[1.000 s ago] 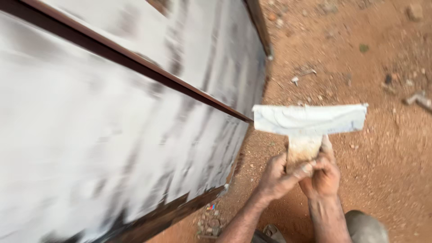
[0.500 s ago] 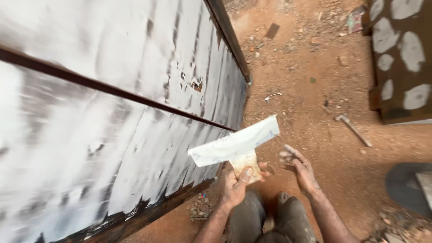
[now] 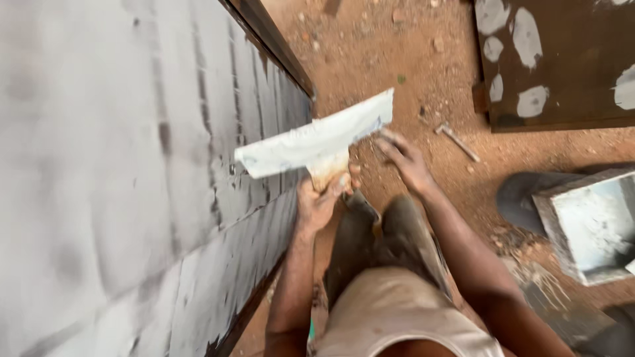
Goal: The person sits on the ground applying gray putty filler onto metal cabinet panels using a putty knife. They scoop putty from a tray, spread it over dents and seams on the panels, and continue coating different sections of the cabinet, including inner shelves.
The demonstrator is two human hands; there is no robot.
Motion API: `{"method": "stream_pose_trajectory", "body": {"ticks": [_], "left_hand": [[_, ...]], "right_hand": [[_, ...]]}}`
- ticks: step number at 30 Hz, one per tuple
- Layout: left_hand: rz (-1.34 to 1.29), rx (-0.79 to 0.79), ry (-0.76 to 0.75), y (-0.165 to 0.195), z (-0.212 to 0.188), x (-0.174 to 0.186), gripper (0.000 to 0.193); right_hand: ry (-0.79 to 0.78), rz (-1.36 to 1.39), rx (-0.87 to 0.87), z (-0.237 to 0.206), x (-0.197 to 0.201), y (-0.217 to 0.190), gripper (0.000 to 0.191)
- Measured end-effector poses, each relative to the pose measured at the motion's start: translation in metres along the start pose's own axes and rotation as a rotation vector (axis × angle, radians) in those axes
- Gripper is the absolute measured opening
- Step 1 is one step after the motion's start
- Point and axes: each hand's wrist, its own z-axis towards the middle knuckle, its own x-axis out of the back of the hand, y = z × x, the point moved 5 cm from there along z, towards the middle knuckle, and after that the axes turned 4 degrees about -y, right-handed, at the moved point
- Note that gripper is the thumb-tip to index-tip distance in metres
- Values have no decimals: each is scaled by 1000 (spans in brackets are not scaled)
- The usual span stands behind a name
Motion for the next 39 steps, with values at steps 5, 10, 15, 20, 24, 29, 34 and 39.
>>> {"method": "stream_pose_trajectory", "body": {"ticks": [5,10,15,20,24,29,34,39], "left_hand": [[-50,3,60,-13,72,20,26],[-78,208,103,-72,158,31,24],[-141,255,128,-129,292,39,24],[-185,252,334,-151,435,62,30],[-279,150,425,-175,531,94,26],[-384,140,590,-244,621,150,24],[-341,166,692,-314,678,209,29],[-344,125,690,-349,678,244,32]], "right_hand": [[112,-379,-94,89,15,-11,47],[181,-376,100,168,60,-27,18],[99,-393,-134,327,117,-36,21],[51,-658,-352,518,165,-59,57],[3,-866,-377,658,175,-51,70],[-96,-755,-260,803,149,19,75],[-160,-1121,-203,932,124,111,80],[-172,-1324,-325,1014,106,190,109]]}}
